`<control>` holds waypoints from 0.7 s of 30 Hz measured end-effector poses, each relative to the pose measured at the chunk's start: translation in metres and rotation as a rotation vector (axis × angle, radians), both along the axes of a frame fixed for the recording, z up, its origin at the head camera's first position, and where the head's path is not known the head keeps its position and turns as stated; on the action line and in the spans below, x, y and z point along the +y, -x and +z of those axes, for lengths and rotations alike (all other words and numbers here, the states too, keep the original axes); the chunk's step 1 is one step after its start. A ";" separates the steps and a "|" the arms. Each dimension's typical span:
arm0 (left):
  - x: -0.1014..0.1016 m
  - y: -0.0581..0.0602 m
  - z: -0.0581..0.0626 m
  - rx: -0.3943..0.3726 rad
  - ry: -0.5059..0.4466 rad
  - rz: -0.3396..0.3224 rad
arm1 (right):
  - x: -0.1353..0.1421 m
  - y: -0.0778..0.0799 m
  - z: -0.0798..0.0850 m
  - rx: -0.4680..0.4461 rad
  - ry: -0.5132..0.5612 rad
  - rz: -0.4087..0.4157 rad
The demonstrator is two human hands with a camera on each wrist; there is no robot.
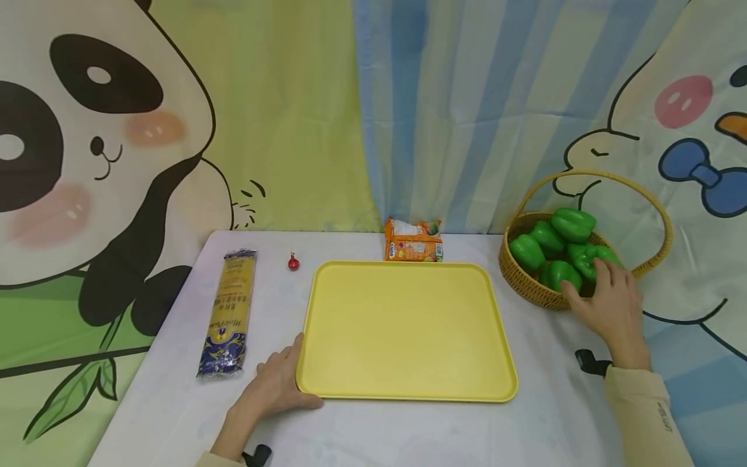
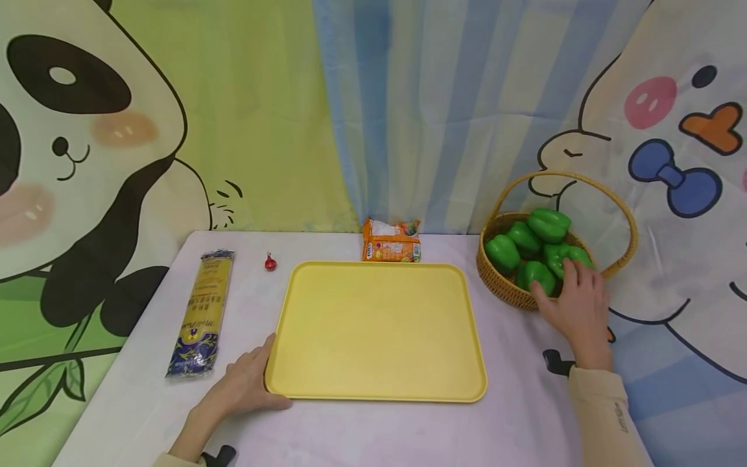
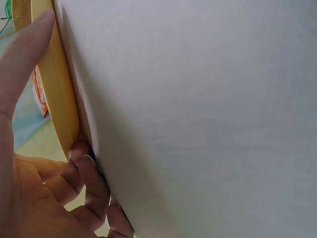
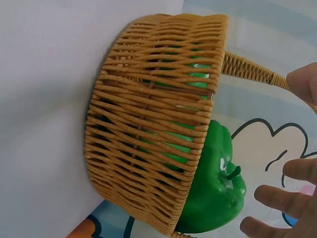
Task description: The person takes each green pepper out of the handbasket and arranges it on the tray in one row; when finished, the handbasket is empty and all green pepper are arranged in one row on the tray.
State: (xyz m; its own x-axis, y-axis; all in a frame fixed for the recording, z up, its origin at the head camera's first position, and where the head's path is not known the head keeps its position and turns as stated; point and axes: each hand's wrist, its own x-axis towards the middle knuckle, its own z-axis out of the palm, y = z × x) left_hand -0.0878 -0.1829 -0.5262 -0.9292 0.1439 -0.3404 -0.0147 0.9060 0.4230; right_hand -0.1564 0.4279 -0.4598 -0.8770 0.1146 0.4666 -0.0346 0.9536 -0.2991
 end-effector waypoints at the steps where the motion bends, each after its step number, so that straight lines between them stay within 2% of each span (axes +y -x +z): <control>1: 0.000 0.000 0.000 0.003 -0.002 -0.001 | 0.001 0.002 0.000 -0.025 0.007 -0.009; 4: -0.001 -0.001 0.001 0.005 -0.006 0.001 | 0.006 0.006 0.000 -0.065 0.018 -0.021; 8: 0.000 -0.001 0.000 0.004 -0.011 -0.003 | 0.012 0.012 -0.002 -0.023 -0.001 -0.007; 11: 0.000 0.000 0.000 0.008 -0.010 -0.008 | 0.016 0.018 -0.001 -0.026 -0.009 -0.011; 21: 0.001 -0.001 0.000 -0.010 -0.009 0.010 | 0.022 0.042 0.010 -0.128 -0.013 -0.039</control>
State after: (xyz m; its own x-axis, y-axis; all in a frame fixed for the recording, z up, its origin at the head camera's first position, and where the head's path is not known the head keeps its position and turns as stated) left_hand -0.0868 -0.1823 -0.5261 -0.9272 0.1373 -0.3485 -0.0283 0.9021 0.4307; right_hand -0.1985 0.4501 -0.4500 -0.9244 0.1448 0.3529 0.0406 0.9573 -0.2864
